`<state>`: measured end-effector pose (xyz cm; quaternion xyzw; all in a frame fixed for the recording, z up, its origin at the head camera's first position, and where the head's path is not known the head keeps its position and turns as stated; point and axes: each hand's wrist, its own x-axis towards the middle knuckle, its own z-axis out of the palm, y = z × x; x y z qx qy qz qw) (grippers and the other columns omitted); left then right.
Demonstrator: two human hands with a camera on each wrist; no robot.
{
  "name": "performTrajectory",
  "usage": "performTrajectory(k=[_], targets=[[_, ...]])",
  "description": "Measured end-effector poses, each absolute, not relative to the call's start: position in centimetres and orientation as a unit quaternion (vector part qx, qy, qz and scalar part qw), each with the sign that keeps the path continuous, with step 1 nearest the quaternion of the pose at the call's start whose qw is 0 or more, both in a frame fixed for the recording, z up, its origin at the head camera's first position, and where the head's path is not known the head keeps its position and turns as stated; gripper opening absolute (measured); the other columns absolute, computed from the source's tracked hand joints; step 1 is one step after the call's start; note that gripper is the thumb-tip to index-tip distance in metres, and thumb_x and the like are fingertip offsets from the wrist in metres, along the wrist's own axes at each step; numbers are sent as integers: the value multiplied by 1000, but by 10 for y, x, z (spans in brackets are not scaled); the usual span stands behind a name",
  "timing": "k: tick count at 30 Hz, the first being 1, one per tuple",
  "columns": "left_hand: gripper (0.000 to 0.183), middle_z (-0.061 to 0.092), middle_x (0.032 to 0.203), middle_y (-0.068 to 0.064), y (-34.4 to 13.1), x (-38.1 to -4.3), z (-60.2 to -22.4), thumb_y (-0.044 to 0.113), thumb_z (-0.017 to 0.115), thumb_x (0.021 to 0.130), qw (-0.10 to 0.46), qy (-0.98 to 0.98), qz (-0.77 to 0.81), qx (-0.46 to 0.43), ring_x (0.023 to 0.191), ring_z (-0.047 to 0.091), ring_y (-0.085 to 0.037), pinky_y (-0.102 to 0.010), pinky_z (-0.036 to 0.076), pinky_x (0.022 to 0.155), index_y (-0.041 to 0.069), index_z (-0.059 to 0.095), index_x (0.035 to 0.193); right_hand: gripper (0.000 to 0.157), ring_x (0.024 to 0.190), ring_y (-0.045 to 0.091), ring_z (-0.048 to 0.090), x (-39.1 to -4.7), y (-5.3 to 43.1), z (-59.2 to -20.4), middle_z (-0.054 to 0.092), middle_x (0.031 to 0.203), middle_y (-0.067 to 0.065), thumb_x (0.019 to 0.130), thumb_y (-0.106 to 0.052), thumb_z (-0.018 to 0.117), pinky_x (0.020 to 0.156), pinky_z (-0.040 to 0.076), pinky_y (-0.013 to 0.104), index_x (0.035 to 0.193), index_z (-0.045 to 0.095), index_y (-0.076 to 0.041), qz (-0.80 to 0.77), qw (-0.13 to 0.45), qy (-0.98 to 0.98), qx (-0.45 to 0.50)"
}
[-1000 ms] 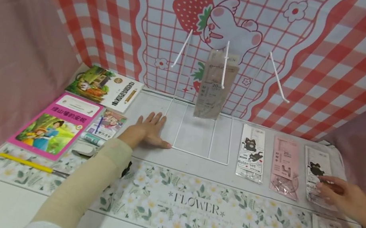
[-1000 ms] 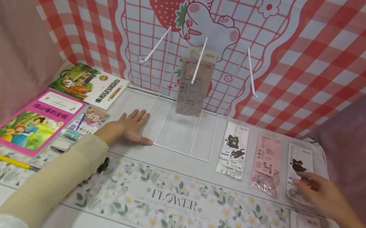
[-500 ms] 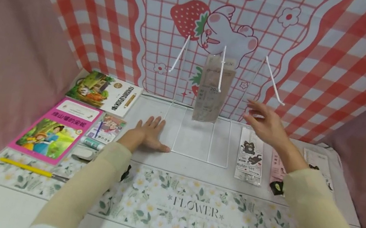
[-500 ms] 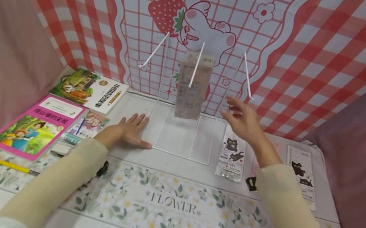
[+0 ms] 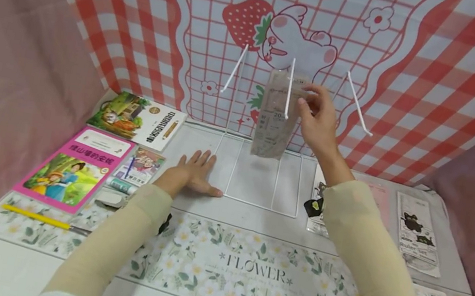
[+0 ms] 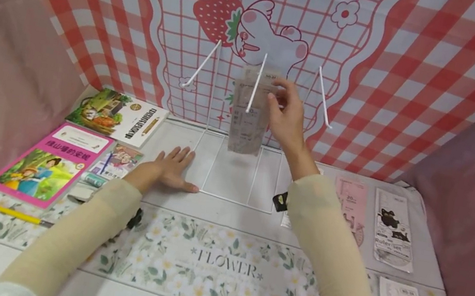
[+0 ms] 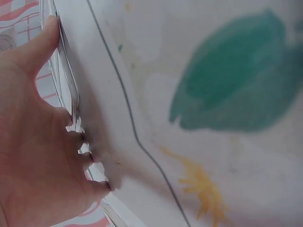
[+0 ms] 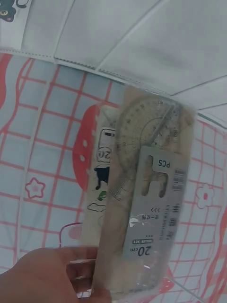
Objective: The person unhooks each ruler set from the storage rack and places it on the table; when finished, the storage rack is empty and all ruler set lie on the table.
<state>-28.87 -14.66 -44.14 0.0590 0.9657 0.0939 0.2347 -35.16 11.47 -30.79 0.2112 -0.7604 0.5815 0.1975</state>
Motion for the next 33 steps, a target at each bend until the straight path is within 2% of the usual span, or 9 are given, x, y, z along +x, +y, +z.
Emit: performTrajectory(k=[3, 6, 11, 18, 25, 33], targets=[[116, -14, 165, -8, -146, -289, -443, 74, 56, 79, 235, 966, 92, 57, 154, -12, -31, -58, -5, 124, 14, -5, 157, 26, 73, 8, 55, -349, 114, -308, 60, 86, 6, 94, 1, 54, 64, 50, 15, 120, 55, 5, 583, 209, -755, 215], [115, -14, 165, -8, -146, -290, -443, 74, 56, 79, 236, 966, 92, 60, 154, -12, -31, -58, -5, 125, 15, -6, 157, 28, 72, 8, 58, -343, 116, -307, 60, 85, 4, 92, 6, 54, 62, 53, 17, 119, 53, 7, 593, 203, -748, 219], [115, -13, 165, -8, -145, -289, -444, 74, 56, 80, 235, 965, 95, 68, 154, -12, -31, -59, -5, 124, 14, -5, 157, 31, 71, 5, 63, -328, 119, -306, 60, 87, -5, 89, 11, 56, 63, 57, 17, 119, 51, 8, 602, 193, -737, 239], [115, -13, 165, -10, -145, -288, -440, 74, 54, 80, 232, 966, 91, 71, 154, -12, -33, -59, -4, 124, 12, -5, 157, 30, 70, 4, 64, -301, 125, -312, 61, 88, -6, 87, 11, 59, 65, 59, 17, 117, 52, 11, 603, 188, -728, 266], [115, -17, 164, -8, -144, -289, -442, 75, 52, 81, 244, 963, 91, 65, 153, -14, -31, -56, -7, 125, 14, -8, 156, 29, 76, 2, 64, -272, 127, -315, 63, 90, -12, 86, 13, 60, 67, 59, 16, 115, 54, 12, 600, 193, -725, 277], [114, -15, 164, -10, -147, -289, -441, 74, 54, 81, 233, 965, 101, 69, 153, -14, -33, -59, -7, 124, 13, -6, 156, 28, 74, 6, 67, -246, 132, -307, 67, 87, -10, 86, 12, 61, 64, 60, 20, 113, 57, 12, 592, 210, -716, 306]])
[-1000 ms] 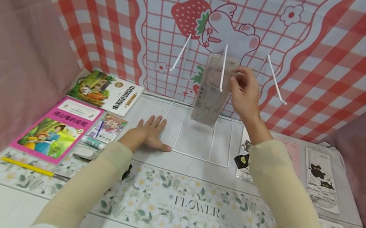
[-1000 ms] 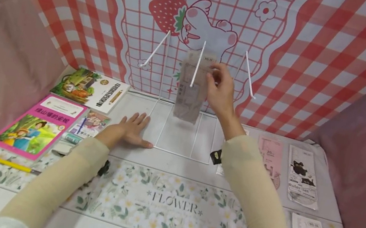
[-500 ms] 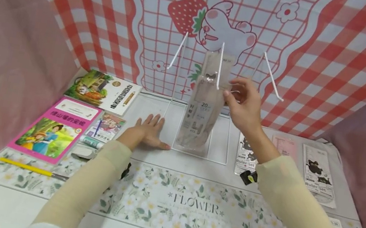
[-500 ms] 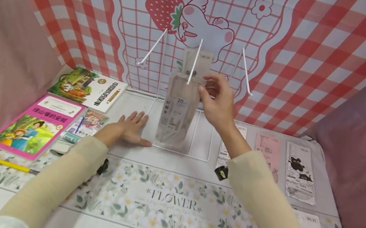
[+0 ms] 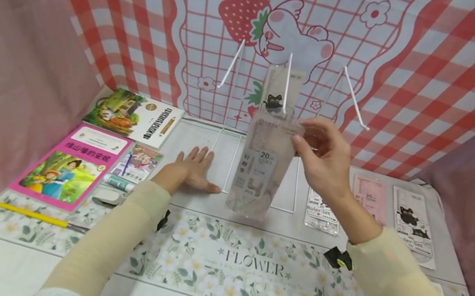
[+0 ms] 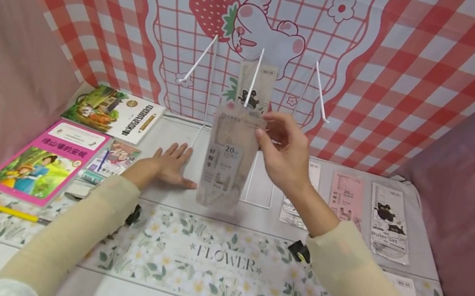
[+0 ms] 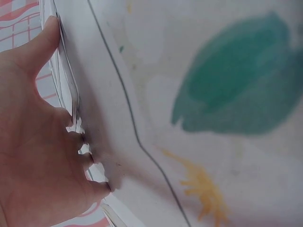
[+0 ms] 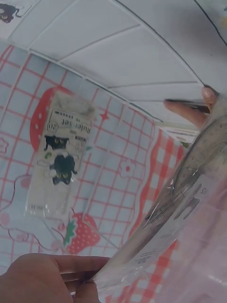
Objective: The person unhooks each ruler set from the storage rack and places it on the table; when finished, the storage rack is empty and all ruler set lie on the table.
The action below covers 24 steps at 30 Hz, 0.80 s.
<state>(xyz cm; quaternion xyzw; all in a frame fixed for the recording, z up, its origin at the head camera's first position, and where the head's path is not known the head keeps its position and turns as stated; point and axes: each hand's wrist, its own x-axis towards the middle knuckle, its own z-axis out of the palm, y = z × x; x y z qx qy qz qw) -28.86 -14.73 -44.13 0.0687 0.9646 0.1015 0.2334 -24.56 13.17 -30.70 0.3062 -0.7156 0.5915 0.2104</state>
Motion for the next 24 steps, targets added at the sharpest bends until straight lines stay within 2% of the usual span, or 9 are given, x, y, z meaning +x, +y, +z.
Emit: performTrajectory(k=[6, 10, 15, 20, 24], targets=[[116, -15, 165, -10, -149, -289, -440, 75, 53, 80, 231, 966, 90, 69, 153, -13, -33, -59, -5, 124, 12, -6, 156, 27, 80, 2, 66, -228, 144, -304, 65, 92, -16, 87, 9, 62, 66, 60, 18, 114, 59, 6, 547, 194, -761, 291], [116, -15, 165, -10, -151, -290, -437, 75, 54, 80, 230, 967, 89, 68, 153, -13, -33, -59, -5, 124, 12, -7, 156, 28, 82, -3, 66, -223, 170, -309, 64, 93, -19, 85, 12, 63, 66, 59, 15, 112, 59, 7, 509, 186, -792, 279], [116, -15, 165, -10, -151, -291, -435, 74, 55, 80, 230, 966, 92, 69, 153, -13, -34, -60, -6, 123, 12, -7, 156, 27, 76, -5, 67, -218, 226, -321, 67, 91, -22, 85, 12, 63, 63, 57, 13, 112, 58, 9, 493, 156, -823, 235], [118, -15, 165, -10, -150, -291, -438, 75, 56, 79, 234, 965, 99, 70, 153, -13, -33, -60, -6, 123, 13, -7, 156, 25, 70, -7, 65, -207, 294, -350, 65, 88, -23, 89, 6, 61, 60, 55, 10, 112, 59, -1, 473, 130, -856, 163], [118, -15, 165, -10, -149, -291, -441, 75, 56, 79, 235, 965, 97, 72, 153, -13, -33, -60, -6, 124, 13, -7, 156, 24, 65, -5, 64, -194, 337, -376, 64, 85, -23, 90, 4, 61, 57, 55, 13, 110, 60, -9, 462, 100, -873, 116]])
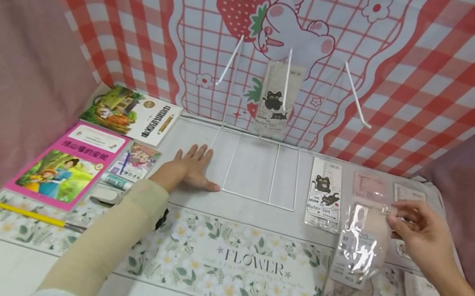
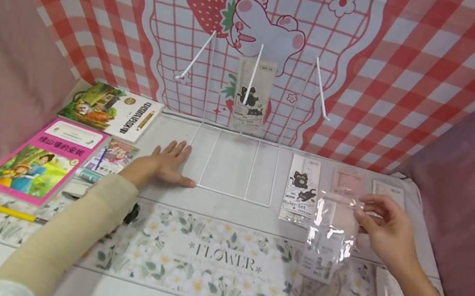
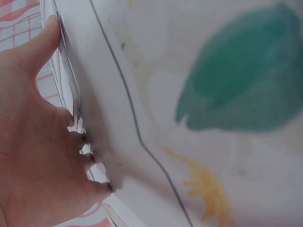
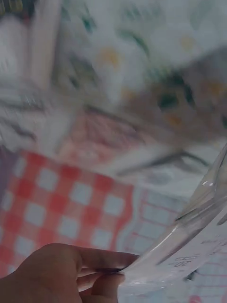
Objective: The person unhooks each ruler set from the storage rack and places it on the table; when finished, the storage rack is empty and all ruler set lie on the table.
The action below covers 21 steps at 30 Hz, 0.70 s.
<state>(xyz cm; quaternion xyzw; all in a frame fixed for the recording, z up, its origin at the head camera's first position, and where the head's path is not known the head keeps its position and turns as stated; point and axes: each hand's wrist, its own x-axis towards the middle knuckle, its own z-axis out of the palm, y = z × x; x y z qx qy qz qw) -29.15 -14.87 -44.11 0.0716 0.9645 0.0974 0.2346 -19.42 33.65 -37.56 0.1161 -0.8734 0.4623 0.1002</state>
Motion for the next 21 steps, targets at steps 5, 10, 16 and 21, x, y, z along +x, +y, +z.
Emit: performTrajectory(k=[5, 10, 16, 21], targets=[[117, -14, 165, -10, -148, -292, -442, 74, 56, 79, 237, 964, 98, 73, 153, -13, -33, -60, -5, 124, 13, -6, 156, 27, 69, -4, 65, -181, 369, -401, 64, 87, -25, 92, -1, 61, 56, 57, 17, 112, 59, -19, 470, 31, -878, 86], [117, -15, 165, -10, -148, -291, -441, 74, 56, 79, 236, 964, 96, 76, 153, -13, -33, -61, -5, 124, 13, -7, 156, 23, 72, -5, 64, -176, 381, -425, 64, 85, -28, 92, -8, 63, 58, 57, 22, 114, 58, -12, 431, -39, -899, 62], [117, -16, 164, -10, -149, -292, -443, 75, 55, 79, 236, 964, 97, 80, 153, -13, -33, -61, -5, 124, 12, -7, 156, 41, 79, -12, 60, -175, 387, -440, 62, 87, -28, 89, -8, 68, 63, 59, 23, 123, 51, 8, 371, -85, -923, 58], [117, -16, 164, -10, -149, -293, -443, 75, 55, 79, 238, 963, 94, 80, 153, -14, -33, -61, -5, 124, 13, -8, 156, 48, 79, -11, 61, -174, 389, -442, 65, 97, -5, 85, -5, 69, 64, 61, 27, 127, 50, 9, 355, -115, -926, 52]])
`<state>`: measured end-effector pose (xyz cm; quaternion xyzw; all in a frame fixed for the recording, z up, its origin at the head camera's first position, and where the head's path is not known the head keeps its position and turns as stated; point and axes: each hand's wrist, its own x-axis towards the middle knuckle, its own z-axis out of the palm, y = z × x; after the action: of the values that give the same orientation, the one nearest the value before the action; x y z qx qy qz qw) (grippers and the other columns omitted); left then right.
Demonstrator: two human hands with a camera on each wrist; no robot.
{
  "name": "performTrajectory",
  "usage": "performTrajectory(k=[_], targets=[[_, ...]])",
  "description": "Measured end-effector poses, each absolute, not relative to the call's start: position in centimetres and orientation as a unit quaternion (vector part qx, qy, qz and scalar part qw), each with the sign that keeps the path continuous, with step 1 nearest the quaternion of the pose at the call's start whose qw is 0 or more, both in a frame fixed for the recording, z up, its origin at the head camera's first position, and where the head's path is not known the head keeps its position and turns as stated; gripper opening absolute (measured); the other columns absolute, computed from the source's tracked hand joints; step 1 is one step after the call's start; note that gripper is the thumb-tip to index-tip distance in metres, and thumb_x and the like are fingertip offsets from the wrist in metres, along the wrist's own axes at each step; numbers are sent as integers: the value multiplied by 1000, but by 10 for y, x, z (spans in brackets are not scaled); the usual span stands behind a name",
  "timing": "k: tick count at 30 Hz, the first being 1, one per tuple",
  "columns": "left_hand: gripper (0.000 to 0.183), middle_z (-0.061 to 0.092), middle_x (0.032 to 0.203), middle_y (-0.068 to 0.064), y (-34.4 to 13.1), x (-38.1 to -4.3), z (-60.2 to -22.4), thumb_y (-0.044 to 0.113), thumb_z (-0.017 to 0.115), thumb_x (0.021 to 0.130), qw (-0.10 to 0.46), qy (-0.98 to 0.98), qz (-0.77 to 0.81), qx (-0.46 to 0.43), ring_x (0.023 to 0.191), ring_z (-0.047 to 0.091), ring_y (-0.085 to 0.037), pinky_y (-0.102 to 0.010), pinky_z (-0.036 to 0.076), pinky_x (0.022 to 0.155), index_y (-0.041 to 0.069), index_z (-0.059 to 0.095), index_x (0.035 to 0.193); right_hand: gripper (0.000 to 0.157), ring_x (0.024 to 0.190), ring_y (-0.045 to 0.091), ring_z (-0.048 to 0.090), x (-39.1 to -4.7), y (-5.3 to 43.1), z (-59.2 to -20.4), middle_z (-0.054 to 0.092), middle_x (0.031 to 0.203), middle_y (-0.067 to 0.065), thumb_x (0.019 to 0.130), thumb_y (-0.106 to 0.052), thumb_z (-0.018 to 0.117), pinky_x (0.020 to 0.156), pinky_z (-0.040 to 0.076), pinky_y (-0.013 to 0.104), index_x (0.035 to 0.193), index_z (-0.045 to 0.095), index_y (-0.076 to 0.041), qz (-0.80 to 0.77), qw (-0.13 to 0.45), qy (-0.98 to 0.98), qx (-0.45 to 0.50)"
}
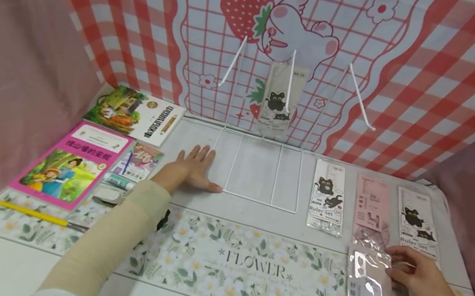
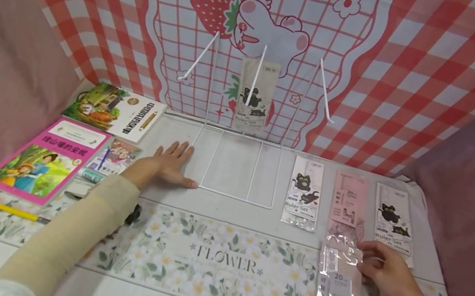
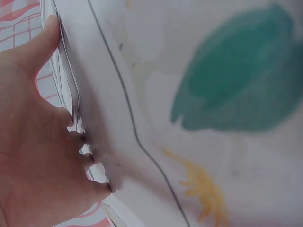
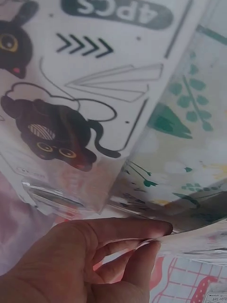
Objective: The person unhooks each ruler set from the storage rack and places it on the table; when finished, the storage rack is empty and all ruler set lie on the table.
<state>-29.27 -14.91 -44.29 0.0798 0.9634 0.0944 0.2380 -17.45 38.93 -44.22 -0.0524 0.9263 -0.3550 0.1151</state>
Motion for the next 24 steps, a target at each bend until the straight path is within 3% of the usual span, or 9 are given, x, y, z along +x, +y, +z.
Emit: performTrajectory(k=[2, 12, 18, 22, 24], targets=[[117, -16, 165, -10, -149, -292, -442, 75, 55, 80, 238, 963, 95, 79, 153, -13, -33, -61, -4, 124, 13, -7, 156, 50, 79, -9, 62, -174, 391, -442, 66, 100, 0, 85, -6, 69, 64, 61, 27, 128, 49, 9, -351, 122, 927, -51], [115, -14, 165, -10, -149, -291, -441, 74, 55, 80, 233, 965, 97, 76, 153, -13, -33, -61, -4, 124, 13, -6, 156, 64, 88, -11, 61, -170, 403, -442, 57, 104, -22, 91, -13, 65, 74, 63, 31, 138, 30, 11, -422, 176, 889, -16], [115, -15, 165, -9, -149, -291, -442, 73, 56, 80, 234, 964, 102, 77, 153, -13, -32, -61, -5, 124, 13, -7, 156, 51, 90, -6, 66, -169, 409, -436, 59, 102, -31, 94, -10, 60, 77, 62, 34, 134, 33, 6, -465, 207, 861, -10], [116, -15, 165, -9, -149, -291, -443, 74, 55, 80, 234, 964, 101, 78, 153, -14, -32, -60, -5, 124, 13, -7, 156, 53, 88, -2, 69, -170, 410, -428, 72, 112, -2, 97, -9, 56, 76, 63, 35, 137, 29, 11, -436, 211, 875, -7], [116, -15, 165, -9, -149, -291, -443, 74, 55, 80, 234, 964, 100, 78, 153, -14, -32, -60, -5, 124, 13, -7, 156, 55, 86, 0, 70, -171, 409, -422, 69, 120, 18, 98, -12, 54, 75, 63, 36, 139, 26, 14, -412, 205, 888, -3]])
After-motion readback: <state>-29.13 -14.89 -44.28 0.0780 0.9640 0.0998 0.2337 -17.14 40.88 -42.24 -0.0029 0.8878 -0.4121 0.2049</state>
